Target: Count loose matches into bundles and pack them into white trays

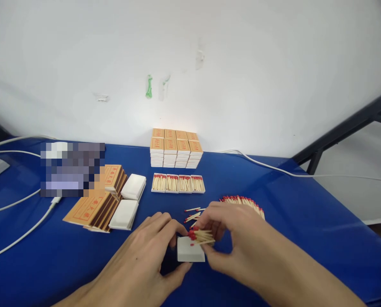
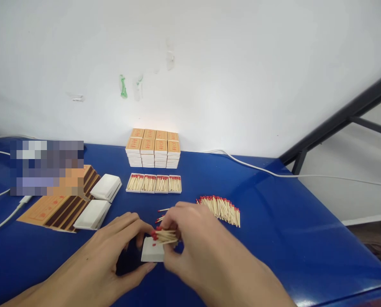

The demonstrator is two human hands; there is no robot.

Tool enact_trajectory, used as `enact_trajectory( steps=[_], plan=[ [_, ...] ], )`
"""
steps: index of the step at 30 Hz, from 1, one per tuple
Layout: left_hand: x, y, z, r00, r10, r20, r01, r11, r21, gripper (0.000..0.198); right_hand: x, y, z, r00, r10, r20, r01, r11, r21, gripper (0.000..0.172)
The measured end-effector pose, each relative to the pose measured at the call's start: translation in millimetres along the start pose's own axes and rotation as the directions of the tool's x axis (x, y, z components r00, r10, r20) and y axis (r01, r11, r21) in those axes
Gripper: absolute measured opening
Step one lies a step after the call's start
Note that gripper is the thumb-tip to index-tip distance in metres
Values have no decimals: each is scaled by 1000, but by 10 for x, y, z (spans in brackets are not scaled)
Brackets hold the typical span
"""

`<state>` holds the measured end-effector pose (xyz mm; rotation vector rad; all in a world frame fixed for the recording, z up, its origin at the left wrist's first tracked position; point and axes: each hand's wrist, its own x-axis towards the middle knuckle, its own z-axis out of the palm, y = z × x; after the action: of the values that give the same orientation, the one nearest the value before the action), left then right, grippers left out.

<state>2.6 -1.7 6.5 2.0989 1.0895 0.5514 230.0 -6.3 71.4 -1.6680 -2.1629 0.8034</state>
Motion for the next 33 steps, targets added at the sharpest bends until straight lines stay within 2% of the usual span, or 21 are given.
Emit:
enact_trajectory(
  steps=[7,12,15,18,22,25,28,33],
  plan=[
    [43,16,-15,997,-66,39,68,997,-33,20,3,-78,329,985,-160,66,168,974,-155,32],
    [35,3,3,997,-66,30,67,998,-12,22,-72,5,272,977,-186,101,200,966,-162,35],
    [14,-12,19,999,-46,9,47,999,-13,20,-107,53,211,972,-203,116,217,969,-115,30],
    [-2,-22,27,999,-35,2,35,999,-8,20,-125,93,223,966,-241,88,249,964,-90,18],
    [5,-16,15,999,16,-37,-16,1000,-3,21,-160,119,245,960,-280,5,280,958,-70,15],
    [4,-1,19,991,102,-85,-99,994,46,19,-202,133,171,963,-259,-73,256,965,-48,14],
    [-14,12,47,978,179,-105,-165,978,128,24,-233,179,67,968,-182,-171,165,980,-109,10],
    [-24,19,59,981,168,-100,-149,973,179,25,-200,358,-9,965,-74,-250,16,974,-226,17]
  ],
)
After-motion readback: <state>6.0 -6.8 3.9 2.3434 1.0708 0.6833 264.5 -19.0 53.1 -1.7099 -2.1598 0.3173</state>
